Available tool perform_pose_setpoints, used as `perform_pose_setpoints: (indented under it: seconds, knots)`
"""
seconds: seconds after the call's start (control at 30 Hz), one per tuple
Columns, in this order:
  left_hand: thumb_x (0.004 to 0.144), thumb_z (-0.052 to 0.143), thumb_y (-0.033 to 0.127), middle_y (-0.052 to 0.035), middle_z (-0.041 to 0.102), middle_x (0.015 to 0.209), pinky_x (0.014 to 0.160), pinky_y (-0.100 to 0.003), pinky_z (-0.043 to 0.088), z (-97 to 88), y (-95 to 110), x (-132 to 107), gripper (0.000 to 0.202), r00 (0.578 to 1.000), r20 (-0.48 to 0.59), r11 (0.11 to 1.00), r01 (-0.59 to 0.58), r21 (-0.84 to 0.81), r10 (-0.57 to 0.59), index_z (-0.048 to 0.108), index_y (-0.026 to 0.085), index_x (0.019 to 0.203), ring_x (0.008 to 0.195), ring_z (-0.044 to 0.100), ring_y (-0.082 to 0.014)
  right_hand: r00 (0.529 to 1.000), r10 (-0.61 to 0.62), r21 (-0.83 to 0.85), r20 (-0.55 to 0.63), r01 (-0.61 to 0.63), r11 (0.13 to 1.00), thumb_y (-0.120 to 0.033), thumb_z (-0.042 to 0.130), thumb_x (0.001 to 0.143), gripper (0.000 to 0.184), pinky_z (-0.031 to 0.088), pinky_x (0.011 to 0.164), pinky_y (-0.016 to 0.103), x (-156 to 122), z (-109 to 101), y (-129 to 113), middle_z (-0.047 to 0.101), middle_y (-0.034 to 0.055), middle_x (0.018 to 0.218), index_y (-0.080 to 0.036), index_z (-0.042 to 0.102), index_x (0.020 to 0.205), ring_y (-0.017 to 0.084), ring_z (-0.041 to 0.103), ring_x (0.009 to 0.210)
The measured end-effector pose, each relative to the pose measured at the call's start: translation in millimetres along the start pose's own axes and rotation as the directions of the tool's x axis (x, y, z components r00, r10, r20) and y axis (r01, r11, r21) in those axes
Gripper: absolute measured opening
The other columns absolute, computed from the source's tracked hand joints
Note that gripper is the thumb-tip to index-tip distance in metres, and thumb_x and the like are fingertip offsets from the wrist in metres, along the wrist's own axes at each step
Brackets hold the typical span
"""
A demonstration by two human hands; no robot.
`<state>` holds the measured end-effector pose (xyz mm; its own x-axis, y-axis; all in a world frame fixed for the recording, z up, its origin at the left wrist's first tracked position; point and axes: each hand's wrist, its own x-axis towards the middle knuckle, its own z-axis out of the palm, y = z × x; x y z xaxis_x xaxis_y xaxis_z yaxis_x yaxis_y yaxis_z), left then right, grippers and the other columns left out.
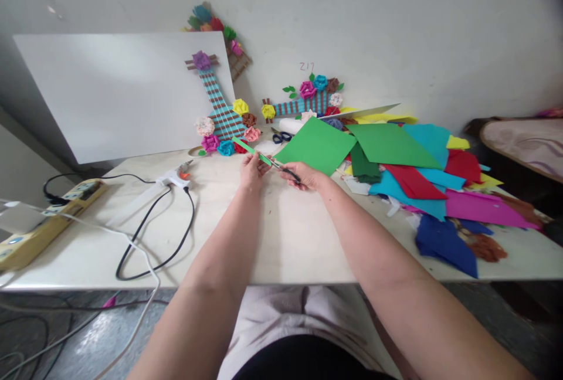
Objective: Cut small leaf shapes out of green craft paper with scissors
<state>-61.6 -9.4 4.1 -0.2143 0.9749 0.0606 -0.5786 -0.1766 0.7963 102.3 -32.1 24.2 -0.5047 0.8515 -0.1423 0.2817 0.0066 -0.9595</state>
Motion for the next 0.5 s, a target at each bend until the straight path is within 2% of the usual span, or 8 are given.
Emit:
perform_pose_setpoints:
  seconds: [0.3, 0.5]
  knots:
    - [0.072, 0.067, 0.032, -0.0057, 0.067, 0.067, 0.062, -0.027, 0.051, 0.8, 3.9, -2.8, 0.028, 1.000, 0.001, 1.000, 0.006, -0.008, -0.006, 0.042, 0.019, 0.073, 0.073, 0.068, -0.0203, 0.999, -0.017, -0.010, 0.037, 0.018, 1.000, -0.034, 0.057, 0.082, 0.022, 0.021, 0.024, 0.016, -0.8, -1.7, 1.3, 0.048, -0.0089, 0.043, -0.018, 0.054, 0.096, 0.005, 0.036, 0.026]
    - [0.070, 0.068, 0.029, -0.0071, 0.069, 0.073, 0.069, -0.030, 0.052, -2.8, 2.1, 0.9, 0.026, 0.999, 0.038, 0.999, 0.034, -0.004, -0.033, 0.045, 0.018, 0.074, 0.077, 0.068, -0.0204, 0.998, -0.036, -0.003, 0.056, 0.037, 0.999, -0.037, 0.057, 0.082, 0.021, 0.023, 0.024, 0.015, -3.7, -2.1, 0.6, 0.050, -0.0083, 0.044, -0.017, 0.052, 0.088, 0.005, 0.038, 0.026]
